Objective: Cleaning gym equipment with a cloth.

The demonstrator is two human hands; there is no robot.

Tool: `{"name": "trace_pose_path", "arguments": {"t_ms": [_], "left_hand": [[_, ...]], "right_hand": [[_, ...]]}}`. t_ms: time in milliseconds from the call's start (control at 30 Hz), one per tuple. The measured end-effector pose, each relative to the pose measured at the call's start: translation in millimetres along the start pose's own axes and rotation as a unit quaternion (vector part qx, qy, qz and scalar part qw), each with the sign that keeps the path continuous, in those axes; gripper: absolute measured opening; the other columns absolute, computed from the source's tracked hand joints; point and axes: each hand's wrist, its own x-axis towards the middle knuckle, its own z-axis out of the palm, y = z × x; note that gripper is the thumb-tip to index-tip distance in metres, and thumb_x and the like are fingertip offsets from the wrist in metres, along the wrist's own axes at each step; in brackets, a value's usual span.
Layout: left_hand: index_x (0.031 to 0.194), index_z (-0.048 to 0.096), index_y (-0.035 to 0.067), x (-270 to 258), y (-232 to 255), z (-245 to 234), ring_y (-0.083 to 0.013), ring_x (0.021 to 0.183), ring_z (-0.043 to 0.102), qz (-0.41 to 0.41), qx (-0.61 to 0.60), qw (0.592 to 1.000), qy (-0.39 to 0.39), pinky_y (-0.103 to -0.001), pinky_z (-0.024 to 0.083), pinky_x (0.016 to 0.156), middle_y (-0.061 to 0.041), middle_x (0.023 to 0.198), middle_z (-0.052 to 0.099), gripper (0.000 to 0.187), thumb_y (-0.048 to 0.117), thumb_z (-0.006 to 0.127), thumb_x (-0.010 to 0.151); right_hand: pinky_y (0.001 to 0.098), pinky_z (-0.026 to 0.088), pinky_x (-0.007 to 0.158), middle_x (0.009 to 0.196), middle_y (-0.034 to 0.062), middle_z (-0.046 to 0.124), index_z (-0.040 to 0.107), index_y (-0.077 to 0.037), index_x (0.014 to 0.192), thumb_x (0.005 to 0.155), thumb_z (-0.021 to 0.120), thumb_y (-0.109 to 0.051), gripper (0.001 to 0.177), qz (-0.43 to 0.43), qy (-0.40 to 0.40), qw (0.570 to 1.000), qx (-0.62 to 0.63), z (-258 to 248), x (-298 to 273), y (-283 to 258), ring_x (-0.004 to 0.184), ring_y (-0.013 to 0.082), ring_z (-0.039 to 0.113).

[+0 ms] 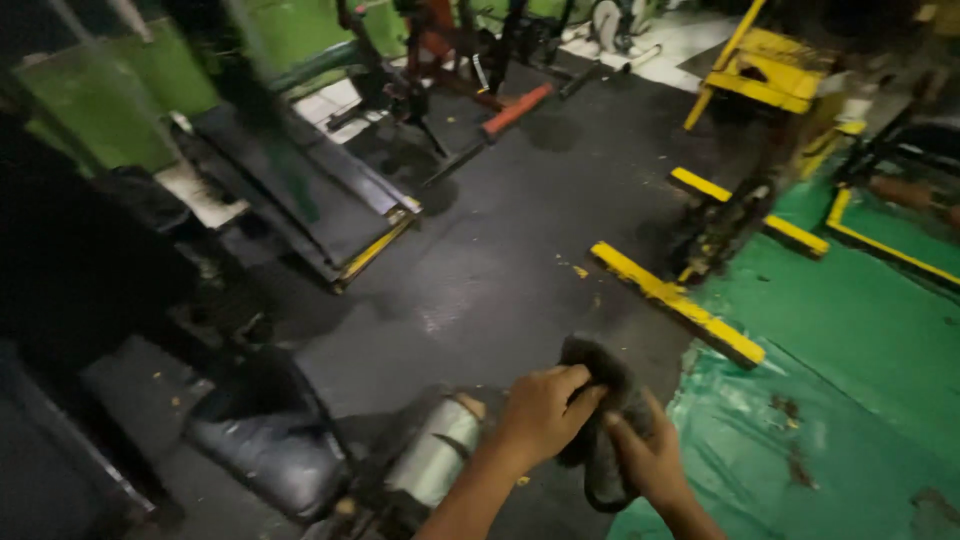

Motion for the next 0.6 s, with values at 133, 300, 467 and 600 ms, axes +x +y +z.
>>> {"name": "trace_pose_path", "arguments": {"t_ms": [133,300,467,600], "left_hand": [[0.088,0.065,0.005,26.2,25.7,37.5,-0.0348,0.073,0.063,-0.02,-0.04,0.998,0.034,-0.045,0.047,0.062,-0.014,0.08,0.065,0.035,0.038,0.063,0.1],[0.084,0.061,0.006,63.2,53.1,90.4,-0.0172,0.054,0.053,-0.154,-0.164,0.969,0.102,-0.036,0.043,0.053,-0.007,0.059,0.054,0.036,0.038,0.058,0.1],[0.083,0.055,0.004,80.6,74.4,163.6,-0.0135,0.055,0.047,-0.072,-0.16,0.968,0.177,-0.034,0.039,0.052,-0.006,0.062,0.049,0.04,0.038,0.058,0.106],[0.081,0.054,0.005,93.5,73.3,190.8,-0.0091,0.055,0.041,-0.089,-0.199,0.962,0.164,-0.033,0.036,0.049,-0.002,0.061,0.044,0.045,0.041,0.056,0.107]], "right_hand": [[0.0404,0.054,0.085,0.113,0.0138,0.067,0.055,0.001,0.127,0.099,0.059,-0.03,0.042,0.076,0.189,0.978,0.039,-126.5,39.9,-10.7,0.098,0.0245,0.065],[0.0405,0.049,0.093,0.123,0.0132,0.064,0.053,-0.003,0.135,0.092,0.058,-0.037,0.055,0.114,0.044,0.983,0.138,-210.5,22.9,31.1,0.107,0.0247,0.062],[0.0338,0.053,0.093,0.113,0.0107,0.073,0.053,-0.006,0.14,0.07,0.075,-0.007,0.074,0.1,-0.041,0.994,-0.017,-175.1,-22.1,73.0,0.102,0.0176,0.068],[0.0317,0.056,0.083,0.098,0.0115,0.074,0.066,-0.001,0.123,0.078,0.077,-0.006,0.047,0.1,-0.029,0.995,-0.004,-202.9,-23.8,41.3,0.09,0.015,0.065]]}}
